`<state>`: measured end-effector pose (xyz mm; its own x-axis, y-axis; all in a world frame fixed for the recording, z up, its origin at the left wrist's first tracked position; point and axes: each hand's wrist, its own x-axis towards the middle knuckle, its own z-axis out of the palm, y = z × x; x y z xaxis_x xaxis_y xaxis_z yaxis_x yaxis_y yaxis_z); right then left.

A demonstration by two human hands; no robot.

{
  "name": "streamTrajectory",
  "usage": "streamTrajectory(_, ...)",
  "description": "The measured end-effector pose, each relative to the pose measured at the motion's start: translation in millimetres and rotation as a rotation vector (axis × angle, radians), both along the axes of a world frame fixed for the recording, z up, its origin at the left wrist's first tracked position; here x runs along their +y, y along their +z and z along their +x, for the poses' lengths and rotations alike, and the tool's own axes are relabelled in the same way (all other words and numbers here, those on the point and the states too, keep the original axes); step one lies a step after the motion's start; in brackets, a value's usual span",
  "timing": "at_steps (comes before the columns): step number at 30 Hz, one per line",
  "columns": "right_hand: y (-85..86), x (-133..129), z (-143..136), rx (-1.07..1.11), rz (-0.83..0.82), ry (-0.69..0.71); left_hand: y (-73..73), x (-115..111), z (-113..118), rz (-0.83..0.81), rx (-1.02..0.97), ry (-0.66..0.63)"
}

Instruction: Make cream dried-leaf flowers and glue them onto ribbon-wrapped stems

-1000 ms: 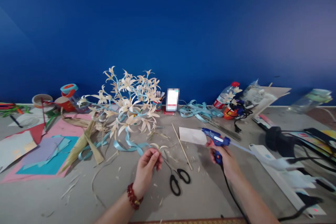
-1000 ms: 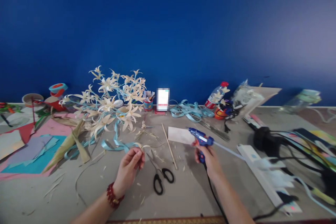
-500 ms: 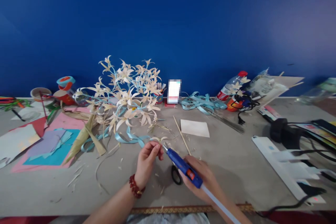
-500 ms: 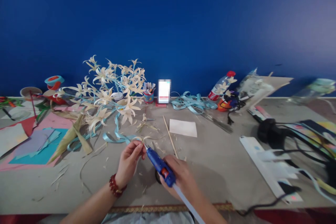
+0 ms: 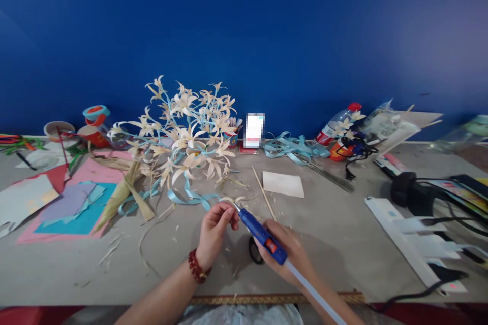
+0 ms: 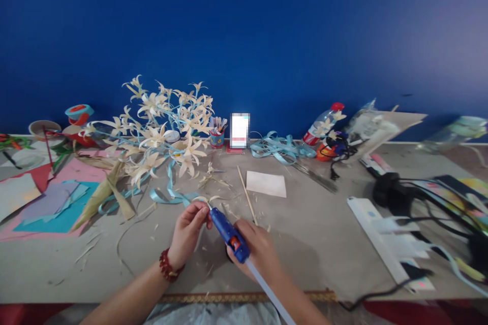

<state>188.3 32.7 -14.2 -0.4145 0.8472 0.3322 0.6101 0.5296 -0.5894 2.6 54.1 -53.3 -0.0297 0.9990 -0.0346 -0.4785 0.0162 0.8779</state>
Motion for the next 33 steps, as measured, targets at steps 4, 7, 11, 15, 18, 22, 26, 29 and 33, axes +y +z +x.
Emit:
streamTrajectory(4,-2.2,0.0,1.2,-0.023,0.020,-0.004,0.6,-0.2,-0.1,0.003,-0.003,0.003)
streamTrajectory(7,-2.3,-0.5,1.9,-0.031,0.021,-0.011,0.8,-0.2,-0.1,0.003,-0.011,0.004)
streamTrajectory(11,-0.8,-1.2,1.1,-0.026,0.038,-0.015,0.5,0.1,0.0,0.005,-0.012,0.003)
streamTrajectory(15,0.4,-1.6,0.0,-0.022,0.040,-0.011,-0.7,1.0,-0.2,0.014,-0.014,0.003)
streamTrajectory(18,0.5,-1.6,-0.3,-0.018,0.042,-0.023,-1.5,1.4,-0.5,0.026,-0.014,0.000)
streamTrajectory(22,-0.8,-2.0,-0.5,-0.023,0.067,-0.030,-1.5,0.8,-1.1,0.029,-0.013,0.002)
streamTrajectory(26,-2.2,-2.9,-0.9,-0.023,0.088,-0.032,-0.8,0.4,-1.1,0.030,-0.008,0.002)
streamTrajectory(29,-2.4,-2.6,-1.1,-0.021,0.110,-0.040,-0.8,0.8,-0.9,0.030,-0.006,0.008)
streamTrajectory(33,-2.4,-1.5,-1.6,-0.031,0.092,-0.022,-1.7,1.1,-1.3,0.031,-0.004,0.007)
